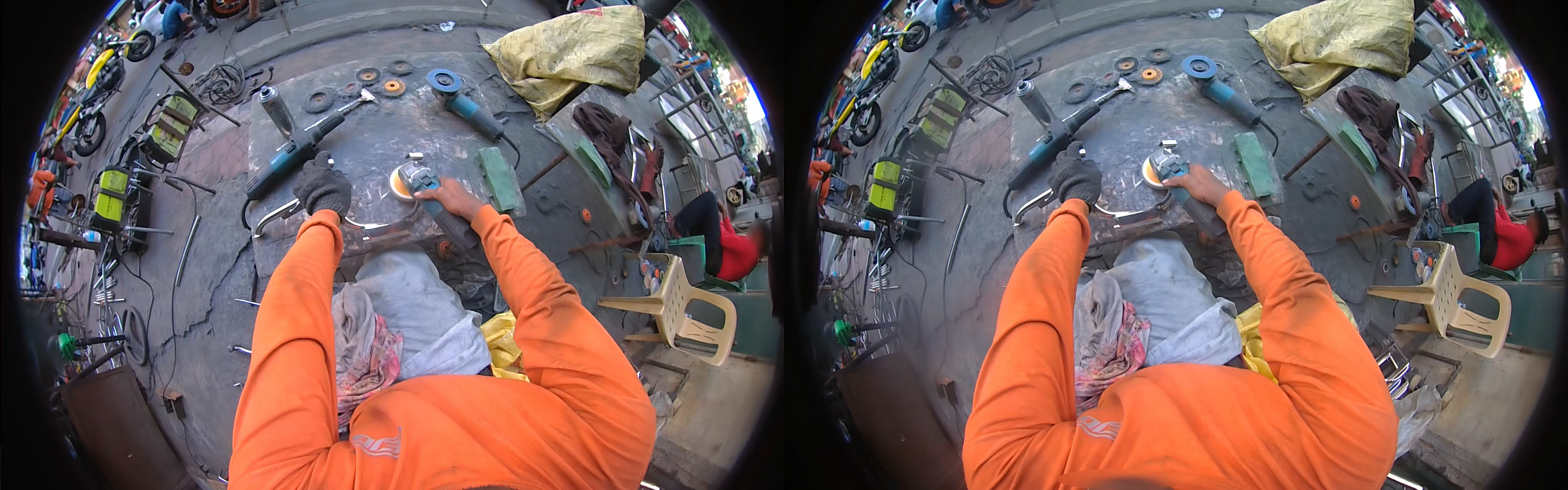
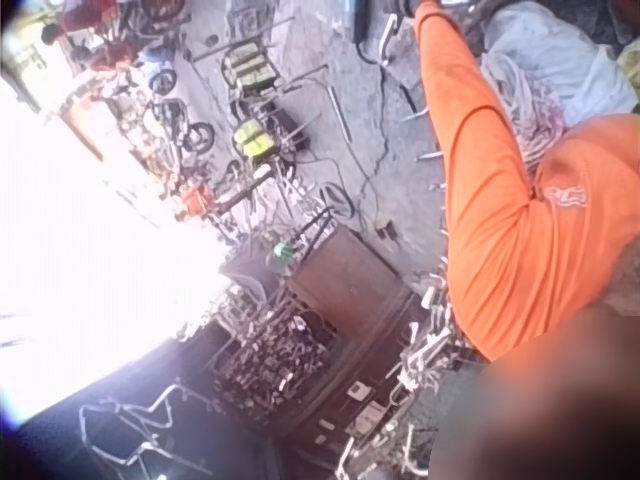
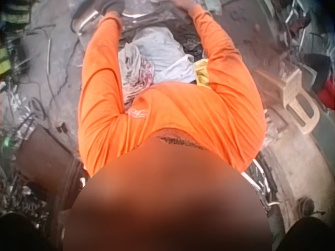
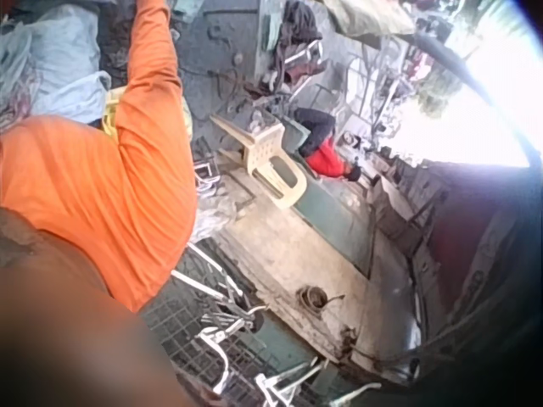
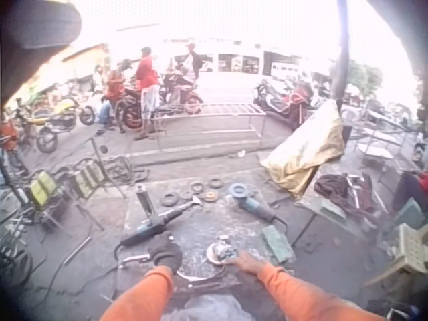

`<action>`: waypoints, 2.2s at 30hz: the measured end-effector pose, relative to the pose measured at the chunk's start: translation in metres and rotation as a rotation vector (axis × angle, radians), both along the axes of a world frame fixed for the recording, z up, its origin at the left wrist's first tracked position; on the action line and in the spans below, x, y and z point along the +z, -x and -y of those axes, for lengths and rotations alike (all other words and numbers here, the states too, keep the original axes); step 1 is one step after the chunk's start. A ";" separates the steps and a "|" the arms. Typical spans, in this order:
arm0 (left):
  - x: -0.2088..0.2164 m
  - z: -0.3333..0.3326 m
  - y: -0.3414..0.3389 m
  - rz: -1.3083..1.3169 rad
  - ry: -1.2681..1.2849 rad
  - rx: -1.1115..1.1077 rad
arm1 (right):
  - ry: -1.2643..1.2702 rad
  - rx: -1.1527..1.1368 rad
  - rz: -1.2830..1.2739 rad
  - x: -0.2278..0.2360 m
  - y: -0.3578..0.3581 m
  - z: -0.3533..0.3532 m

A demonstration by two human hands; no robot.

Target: The person uses an angle grinder with a polishing pad to smooth and polish a curved metal handlebar. They hold the part with one hand and operate the tool with the other, rotating the handlebar to treat different sections.

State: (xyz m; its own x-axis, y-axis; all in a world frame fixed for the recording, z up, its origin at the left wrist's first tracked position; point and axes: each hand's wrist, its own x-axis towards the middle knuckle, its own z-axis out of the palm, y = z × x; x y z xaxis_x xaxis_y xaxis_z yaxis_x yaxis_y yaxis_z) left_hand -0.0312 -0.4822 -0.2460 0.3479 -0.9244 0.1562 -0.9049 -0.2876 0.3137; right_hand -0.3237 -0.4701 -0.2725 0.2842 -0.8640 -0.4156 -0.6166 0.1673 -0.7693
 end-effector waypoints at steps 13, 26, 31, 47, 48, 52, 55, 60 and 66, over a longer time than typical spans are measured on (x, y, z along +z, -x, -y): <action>0.003 -0.005 -0.001 0.018 0.047 -0.028 | -0.281 -0.157 0.268 0.001 0.007 -0.090; 0.002 0.004 -0.019 -0.143 0.005 -0.072 | -0.246 -0.080 0.274 0.013 -0.032 -0.078; 0.002 0.003 -0.017 -0.133 0.058 -0.055 | -0.223 -0.122 0.068 0.026 0.014 -0.068; -0.001 -0.001 -0.018 -0.131 0.130 -0.064 | -0.296 -0.149 0.191 0.038 -0.002 -0.094; 0.001 -0.001 -0.017 -0.130 0.126 -0.073 | -0.318 -0.187 0.184 0.040 -0.001 -0.094; 0.008 -0.004 -0.019 -0.101 0.106 -0.114 | -0.213 -0.099 0.176 0.047 -0.028 -0.098; 0.015 -0.005 -0.021 -0.113 0.038 -0.129 | -0.135 0.038 0.131 0.055 -0.055 -0.102; 0.013 -0.007 -0.023 -0.155 0.047 -0.152 | -0.064 0.160 0.130 0.059 -0.065 -0.117; 0.006 -0.003 -0.046 -0.411 -0.007 -0.284 | -0.163 0.033 0.238 0.054 -0.060 -0.116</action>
